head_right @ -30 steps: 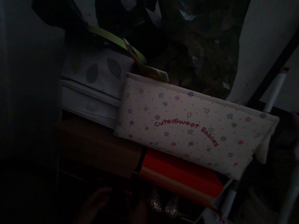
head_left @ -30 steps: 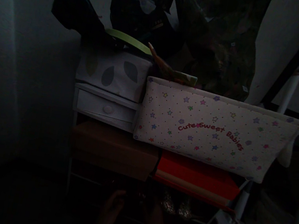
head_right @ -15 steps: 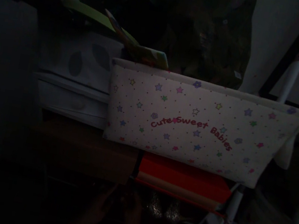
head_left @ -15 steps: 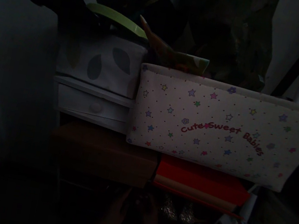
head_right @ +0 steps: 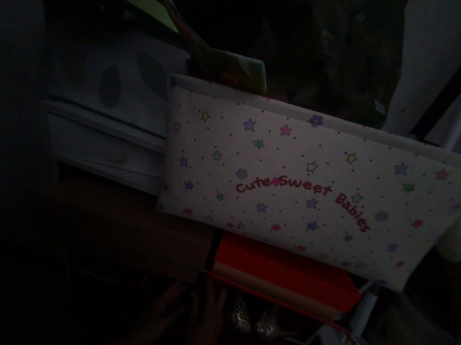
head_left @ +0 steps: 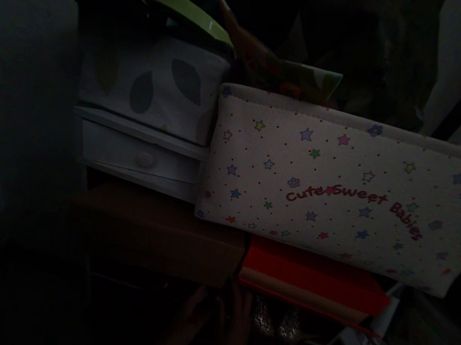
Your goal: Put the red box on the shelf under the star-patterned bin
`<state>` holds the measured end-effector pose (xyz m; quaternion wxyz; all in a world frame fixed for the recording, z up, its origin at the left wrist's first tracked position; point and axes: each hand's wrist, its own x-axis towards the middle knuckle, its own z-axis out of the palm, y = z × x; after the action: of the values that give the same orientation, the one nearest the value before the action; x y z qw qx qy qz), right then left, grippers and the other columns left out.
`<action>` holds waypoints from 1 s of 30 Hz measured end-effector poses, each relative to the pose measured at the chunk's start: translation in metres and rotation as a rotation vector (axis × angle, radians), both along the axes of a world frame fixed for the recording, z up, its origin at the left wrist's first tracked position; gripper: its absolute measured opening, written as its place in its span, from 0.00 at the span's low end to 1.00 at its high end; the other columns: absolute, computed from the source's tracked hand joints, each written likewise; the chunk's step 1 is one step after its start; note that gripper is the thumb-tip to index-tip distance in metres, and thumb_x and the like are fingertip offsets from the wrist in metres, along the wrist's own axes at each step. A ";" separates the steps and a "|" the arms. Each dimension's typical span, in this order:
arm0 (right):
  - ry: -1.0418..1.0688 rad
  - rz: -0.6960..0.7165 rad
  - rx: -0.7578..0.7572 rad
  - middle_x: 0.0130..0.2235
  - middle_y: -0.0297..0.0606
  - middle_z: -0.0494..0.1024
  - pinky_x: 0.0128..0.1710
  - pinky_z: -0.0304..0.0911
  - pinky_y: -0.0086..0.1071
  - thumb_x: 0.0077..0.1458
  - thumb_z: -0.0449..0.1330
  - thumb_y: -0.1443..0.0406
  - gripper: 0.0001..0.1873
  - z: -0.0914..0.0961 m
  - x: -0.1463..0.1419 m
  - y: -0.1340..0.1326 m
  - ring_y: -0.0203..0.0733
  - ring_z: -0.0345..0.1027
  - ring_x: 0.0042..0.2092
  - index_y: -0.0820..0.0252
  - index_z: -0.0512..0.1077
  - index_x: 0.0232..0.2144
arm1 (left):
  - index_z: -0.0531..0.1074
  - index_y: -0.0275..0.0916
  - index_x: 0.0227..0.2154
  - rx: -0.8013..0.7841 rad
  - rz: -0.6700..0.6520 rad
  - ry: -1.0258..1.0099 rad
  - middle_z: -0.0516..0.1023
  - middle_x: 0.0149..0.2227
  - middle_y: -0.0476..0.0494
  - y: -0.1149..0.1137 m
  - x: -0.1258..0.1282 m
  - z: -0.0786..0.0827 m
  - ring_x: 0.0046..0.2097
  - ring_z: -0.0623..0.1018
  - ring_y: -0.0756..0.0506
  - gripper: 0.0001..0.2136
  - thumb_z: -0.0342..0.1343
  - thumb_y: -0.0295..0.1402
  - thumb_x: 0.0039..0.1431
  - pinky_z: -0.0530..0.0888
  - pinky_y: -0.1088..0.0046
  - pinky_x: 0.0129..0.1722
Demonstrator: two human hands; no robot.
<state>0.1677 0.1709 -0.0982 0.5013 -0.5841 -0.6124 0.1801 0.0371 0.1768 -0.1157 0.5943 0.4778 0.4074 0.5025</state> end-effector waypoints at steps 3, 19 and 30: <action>-0.011 -0.022 0.027 0.54 0.45 0.65 0.55 0.66 0.45 0.60 0.50 0.56 0.22 -0.004 -0.001 0.002 0.49 0.66 0.55 0.47 0.65 0.56 | 0.59 0.39 0.61 -0.080 -0.024 -0.175 0.61 0.64 0.33 -0.004 0.005 0.000 0.64 0.64 0.37 0.35 0.61 0.41 0.50 0.63 0.58 0.63; 0.200 0.038 -0.038 0.57 0.48 0.69 0.62 0.55 0.48 0.57 0.54 0.52 0.26 -0.005 0.002 0.004 0.48 0.61 0.59 0.58 0.65 0.54 | 0.69 0.42 0.55 -0.156 -0.016 -0.326 0.71 0.59 0.36 0.005 -0.008 -0.018 0.58 0.72 0.37 0.28 0.62 0.30 0.47 0.66 0.56 0.59; 0.349 0.119 -0.157 0.60 0.48 0.68 0.63 0.55 0.46 0.55 0.55 0.50 0.32 -0.006 0.005 0.008 0.49 0.62 0.60 0.62 0.64 0.56 | 0.71 0.41 0.52 -0.141 -0.101 -0.370 0.72 0.58 0.38 0.004 -0.004 -0.005 0.59 0.71 0.37 0.28 0.59 0.26 0.42 0.66 0.57 0.59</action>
<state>0.1722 0.1784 -0.1037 0.5413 -0.5442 -0.5336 0.3550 0.0332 0.1804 -0.1209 0.7155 0.3542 0.3009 0.5215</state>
